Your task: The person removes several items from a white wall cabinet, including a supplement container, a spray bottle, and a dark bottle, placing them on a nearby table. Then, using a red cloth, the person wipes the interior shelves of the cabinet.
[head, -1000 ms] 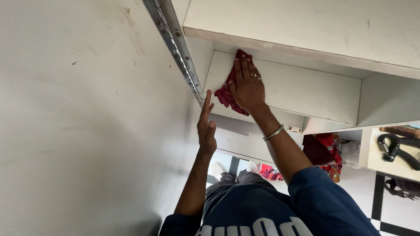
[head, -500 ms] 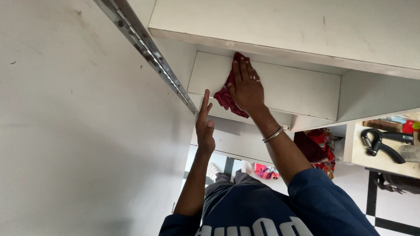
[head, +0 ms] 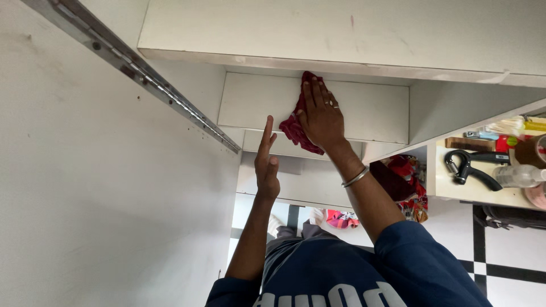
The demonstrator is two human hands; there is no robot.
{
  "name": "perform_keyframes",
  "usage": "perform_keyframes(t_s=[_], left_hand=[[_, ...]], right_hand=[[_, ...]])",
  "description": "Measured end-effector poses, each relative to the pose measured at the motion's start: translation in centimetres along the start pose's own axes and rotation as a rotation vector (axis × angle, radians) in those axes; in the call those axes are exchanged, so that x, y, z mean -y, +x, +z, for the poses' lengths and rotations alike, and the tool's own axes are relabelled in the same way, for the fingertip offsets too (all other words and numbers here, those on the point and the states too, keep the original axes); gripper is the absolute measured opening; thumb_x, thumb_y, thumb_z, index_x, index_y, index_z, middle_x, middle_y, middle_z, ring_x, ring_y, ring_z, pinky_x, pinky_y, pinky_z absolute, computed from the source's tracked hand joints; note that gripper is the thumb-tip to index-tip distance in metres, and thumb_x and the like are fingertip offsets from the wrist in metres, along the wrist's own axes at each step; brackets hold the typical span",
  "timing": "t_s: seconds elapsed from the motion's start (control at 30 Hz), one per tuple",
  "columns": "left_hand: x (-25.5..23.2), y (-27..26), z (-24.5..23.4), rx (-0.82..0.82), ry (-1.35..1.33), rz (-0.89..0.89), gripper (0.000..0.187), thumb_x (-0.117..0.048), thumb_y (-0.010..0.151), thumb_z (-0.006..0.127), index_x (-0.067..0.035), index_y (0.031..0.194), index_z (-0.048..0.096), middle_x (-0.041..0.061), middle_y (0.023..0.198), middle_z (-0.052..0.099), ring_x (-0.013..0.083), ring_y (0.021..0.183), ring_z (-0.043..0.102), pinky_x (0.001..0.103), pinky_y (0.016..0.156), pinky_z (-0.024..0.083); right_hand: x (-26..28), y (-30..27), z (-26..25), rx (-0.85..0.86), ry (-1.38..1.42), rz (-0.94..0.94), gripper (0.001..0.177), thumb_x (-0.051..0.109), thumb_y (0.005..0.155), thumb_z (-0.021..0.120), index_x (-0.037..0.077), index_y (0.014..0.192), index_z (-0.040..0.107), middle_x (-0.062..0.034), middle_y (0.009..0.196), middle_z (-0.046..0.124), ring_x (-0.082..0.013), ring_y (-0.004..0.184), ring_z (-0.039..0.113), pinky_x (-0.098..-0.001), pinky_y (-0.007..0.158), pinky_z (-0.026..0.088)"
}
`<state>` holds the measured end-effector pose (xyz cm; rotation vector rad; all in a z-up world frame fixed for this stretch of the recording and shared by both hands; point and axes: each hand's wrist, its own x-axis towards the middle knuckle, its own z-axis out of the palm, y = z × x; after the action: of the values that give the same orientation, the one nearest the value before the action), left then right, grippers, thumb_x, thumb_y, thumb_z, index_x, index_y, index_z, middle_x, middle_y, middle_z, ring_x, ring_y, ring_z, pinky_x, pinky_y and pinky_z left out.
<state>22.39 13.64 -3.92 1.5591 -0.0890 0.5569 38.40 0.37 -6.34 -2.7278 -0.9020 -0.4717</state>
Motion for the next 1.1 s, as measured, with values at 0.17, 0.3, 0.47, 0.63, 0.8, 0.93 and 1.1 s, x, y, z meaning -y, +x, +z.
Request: perform_keyframes(t_s=[0.17,0.3,0.47,0.63,0.8,0.93,1.1], left_hand=[[0.2,0.0,1.7,0.02,-0.001,0.001,0.097,-0.077,0.102,0.03,-0.004,0.166,0.022,0.02,0.174,0.026,0.0338,0.163,0.027,0.053,0.131,0.03],[0.2,0.1,3.1,0.036,-0.018,0.012,0.093,-0.074,0.104,0.031,-0.005,0.165,0.022,0.02,0.174,0.026,0.0348,0.164,0.025,0.054,0.131,0.03],[0.4,0.3,4.8,0.06,-0.021,0.019,0.091,-0.072,0.105,0.03,-0.005,0.166,0.022,0.02,0.174,0.026,0.035,0.164,0.025,0.054,0.131,0.031],[0.7,0.5,6.7,0.078,-0.034,0.033,0.089,-0.071,0.106,0.03,-0.005,0.165,0.023,0.02,0.174,0.026,0.0345,0.164,0.025,0.053,0.131,0.032],[0.7,0.6,8.0,0.095,-0.037,0.022,0.091,-0.072,0.105,0.029,-0.005,0.165,0.023,0.02,0.173,0.027,0.0342,0.163,0.026,0.053,0.13,0.032],[0.9,0.8,9.0,0.102,-0.031,0.026,0.091,-0.072,0.105,0.03,-0.004,0.165,0.024,0.02,0.173,0.028,0.0341,0.163,0.026,0.053,0.13,0.032],[1.0,1.0,10.1,0.122,-0.042,0.024,0.09,-0.071,0.106,0.031,-0.003,0.165,0.024,0.02,0.173,0.027,0.0341,0.163,0.026,0.053,0.13,0.032]], right_hand=[[-2.1,-1.1,-0.6,-0.004,-0.024,0.023,0.069,0.034,0.102,0.055,0.0,0.159,0.036,-0.0246,0.161,0.038,-0.036,0.148,0.041,-0.0484,0.119,0.035],[-3.6,-1.9,-1.2,0.01,-0.049,0.055,0.07,0.035,0.1,0.054,0.001,0.158,0.036,-0.025,0.16,0.039,-0.0362,0.146,0.041,-0.0486,0.116,0.036],[-5.4,-3.2,-2.0,-0.017,-0.064,0.077,0.068,0.035,0.104,0.052,0.001,0.161,0.033,-0.0243,0.162,0.039,-0.0351,0.148,0.041,-0.0472,0.12,0.036],[-7.2,-4.1,-3.1,0.013,-0.071,0.13,0.069,0.035,0.103,0.052,0.001,0.16,0.033,-0.0239,0.161,0.037,-0.0354,0.148,0.041,-0.0476,0.119,0.034],[-8.7,-5.0,-4.0,0.01,-0.066,0.157,0.069,0.033,0.102,0.052,0.002,0.16,0.033,-0.0223,0.163,0.035,-0.0342,0.149,0.039,-0.0476,0.12,0.034],[-9.5,-5.4,-4.4,0.01,-0.057,0.182,0.068,0.033,0.102,0.052,0.004,0.161,0.033,-0.0225,0.163,0.036,-0.0338,0.148,0.039,-0.048,0.119,0.033],[-10.7,-6.1,-4.9,-0.003,-0.06,0.185,0.068,0.034,0.103,0.051,0.005,0.161,0.031,-0.0222,0.163,0.036,-0.0337,0.148,0.04,-0.0472,0.121,0.034]])
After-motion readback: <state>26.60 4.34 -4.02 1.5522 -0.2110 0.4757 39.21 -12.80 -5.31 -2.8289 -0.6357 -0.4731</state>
